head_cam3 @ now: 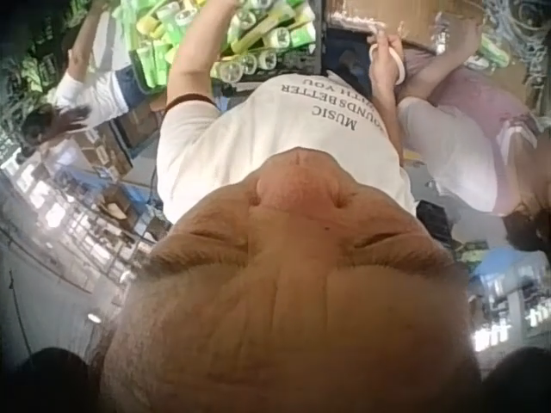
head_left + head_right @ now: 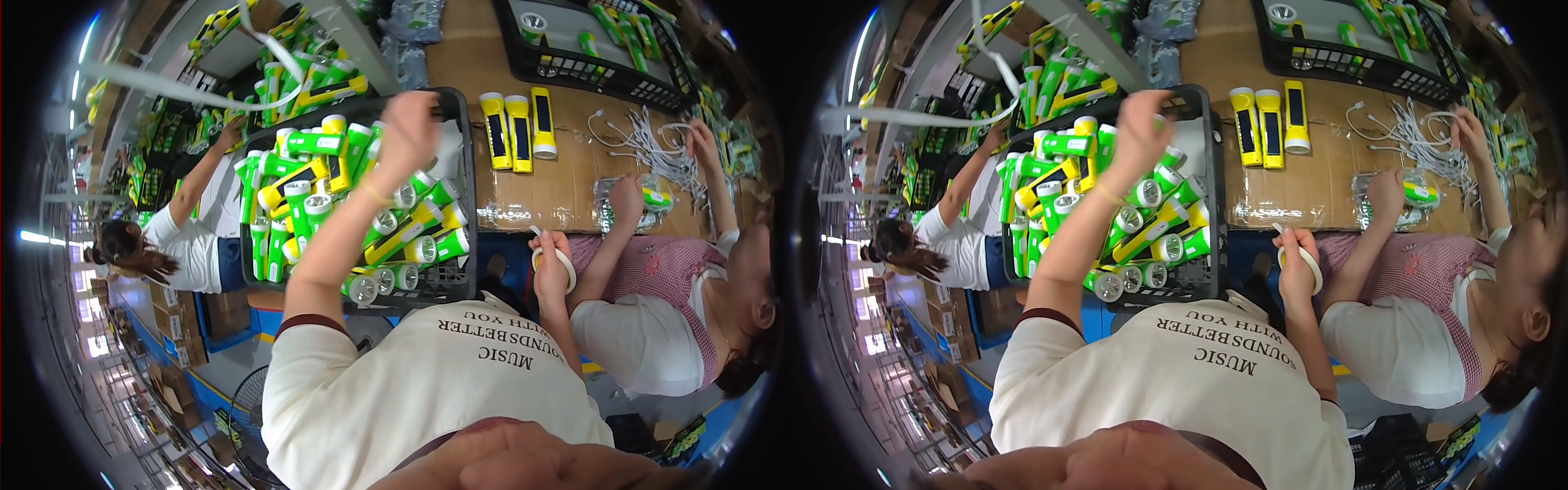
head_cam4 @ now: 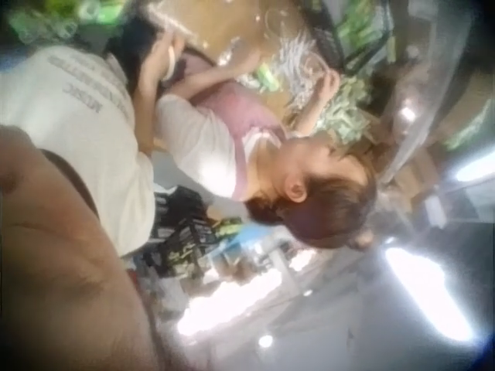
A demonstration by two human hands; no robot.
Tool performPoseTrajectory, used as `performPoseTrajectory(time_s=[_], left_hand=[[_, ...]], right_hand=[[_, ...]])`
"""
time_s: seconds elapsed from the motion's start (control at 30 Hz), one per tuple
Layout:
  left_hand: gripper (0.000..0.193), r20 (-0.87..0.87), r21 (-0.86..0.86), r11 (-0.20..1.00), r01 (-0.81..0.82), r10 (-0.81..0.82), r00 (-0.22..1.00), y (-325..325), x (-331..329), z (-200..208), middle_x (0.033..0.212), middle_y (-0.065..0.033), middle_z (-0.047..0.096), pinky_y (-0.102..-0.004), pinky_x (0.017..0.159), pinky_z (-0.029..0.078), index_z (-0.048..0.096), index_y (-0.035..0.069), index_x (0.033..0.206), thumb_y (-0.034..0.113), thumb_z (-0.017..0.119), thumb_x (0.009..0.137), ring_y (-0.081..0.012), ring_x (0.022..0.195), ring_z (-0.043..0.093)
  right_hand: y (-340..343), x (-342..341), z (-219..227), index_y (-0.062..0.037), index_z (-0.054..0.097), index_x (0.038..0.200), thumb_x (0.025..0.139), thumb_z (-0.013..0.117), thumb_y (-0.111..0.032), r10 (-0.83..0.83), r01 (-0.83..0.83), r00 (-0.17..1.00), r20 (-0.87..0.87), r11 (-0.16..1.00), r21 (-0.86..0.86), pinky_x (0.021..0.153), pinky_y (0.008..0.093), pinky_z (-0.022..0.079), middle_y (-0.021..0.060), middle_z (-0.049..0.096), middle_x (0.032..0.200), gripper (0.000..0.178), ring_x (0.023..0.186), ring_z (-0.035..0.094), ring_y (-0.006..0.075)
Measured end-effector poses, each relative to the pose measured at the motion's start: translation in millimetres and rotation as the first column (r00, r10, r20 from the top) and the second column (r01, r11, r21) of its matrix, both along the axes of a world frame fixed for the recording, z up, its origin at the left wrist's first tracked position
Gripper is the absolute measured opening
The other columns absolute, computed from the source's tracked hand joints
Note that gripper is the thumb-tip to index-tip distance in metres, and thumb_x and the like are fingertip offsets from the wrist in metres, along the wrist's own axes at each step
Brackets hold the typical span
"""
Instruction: Attaching wrist straps to flashlights and sorting them into bins at a factory assembly line.
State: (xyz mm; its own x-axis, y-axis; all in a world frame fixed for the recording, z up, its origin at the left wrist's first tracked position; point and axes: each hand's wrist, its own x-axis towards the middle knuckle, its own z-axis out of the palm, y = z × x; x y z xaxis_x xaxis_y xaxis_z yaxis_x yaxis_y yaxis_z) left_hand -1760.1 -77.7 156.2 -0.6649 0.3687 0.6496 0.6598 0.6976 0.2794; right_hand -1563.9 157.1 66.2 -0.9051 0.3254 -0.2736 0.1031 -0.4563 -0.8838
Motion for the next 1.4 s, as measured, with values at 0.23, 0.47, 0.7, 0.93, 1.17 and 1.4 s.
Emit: performPoseTrajectory(time_s=[0.23,0.47,0.7,0.93,1.17,1.4], left_hand=[[0.042,0.311,-0.725,0.667,-0.172,0.541,0.781,-217,-3,-12,0.111,-0.0097,0.052,-0.0447,0.083,0.043,0.05,0.011,0.112,0.003,0.053,0.07,-0.0317,0.105,0.047],[0.05,0.051,-0.486,0.823,-0.292,0.36,0.931,-176,-9,22,0.104,-0.013,0.053,-0.0416,0.087,0.037,0.05,0.006,0.11,0.025,0.067,0.068,-0.0297,0.102,0.048],[0.065,0.902,0.364,0.931,-0.001,-0.353,0.248,-7,129,28,0.102,-0.0147,0.056,-0.0316,0.081,0.043,0.043,-0.001,0.116,0.038,0.069,0.072,-0.021,0.094,0.054],[0.085,0.415,0.783,0.55,-0.291,-0.81,-0.415,-4,204,19,0.116,-0.0152,0.048,-0.0375,0.091,0.039,0.009,0.009,0.138,0.014,0.063,0.073,-0.0249,0.106,0.05],[0.059,0.606,0.782,0.543,-0.304,-0.777,0.17,32,163,24,0.101,-0.0042,0.049,-0.0289,0.084,0.042,0.035,0.002,0.12,0.005,0.067,0.071,-0.0132,0.096,0.049],[0.05,0.467,0.878,0.463,-0.125,-0.768,0.438,35,169,11,0.112,-0.0095,0.049,-0.0284,0.087,0.039,0.031,0.0,0.125,0.012,0.054,0.083,-0.0157,0.099,0.049]], right_hand=[[-15,-3,19,-0.0041,0.053,0.08,0.086,0.055,-0.015,0.124,-0.117,0.992,-0.032,0.977,0.178,0.067,0.0213,0.039,0.003,0.054,0.072,0.013,0.07,0.049,0.0086],[-34,-19,57,-0.004,0.052,0.082,0.086,0.056,-0.015,0.324,-0.298,0.922,-0.213,0.944,0.144,0.071,0.0218,0.04,0.0038,0.054,0.082,0.012,0.074,0.051,0.0096],[-36,-33,116,-0.0063,0.054,0.077,0.08,0.062,-0.012,0.488,-0.233,0.661,-0.571,0.856,0.461,0.093,0.0317,0.033,0.0139,0.048,0.117,0.01,0.109,0.045,0.0218],[-8,-9,92,-0.0067,0.051,0.073,0.082,0.06,-0.019,0.511,-0.395,0.728,-0.457,0.857,0.33,0.096,0.0404,0.032,0.0158,0.044,0.121,0.017,0.115,0.042,0.0261],[-29,-5,126,-0.0026,0.054,0.082,0.083,0.057,-0.011,0.491,-0.411,0.833,-0.256,0.858,0.308,0.064,0.0197,0.043,0.0004,0.057,0.076,0.01,0.068,0.052,0.0063],[-31,-23,134,-0.0031,0.051,0.08,0.084,0.058,-0.014,0.671,-0.649,0.736,-0.092,0.737,0.186,0.058,0.0192,0.041,0.0003,0.054,0.072,0.014,0.065,0.05,0.0061]])
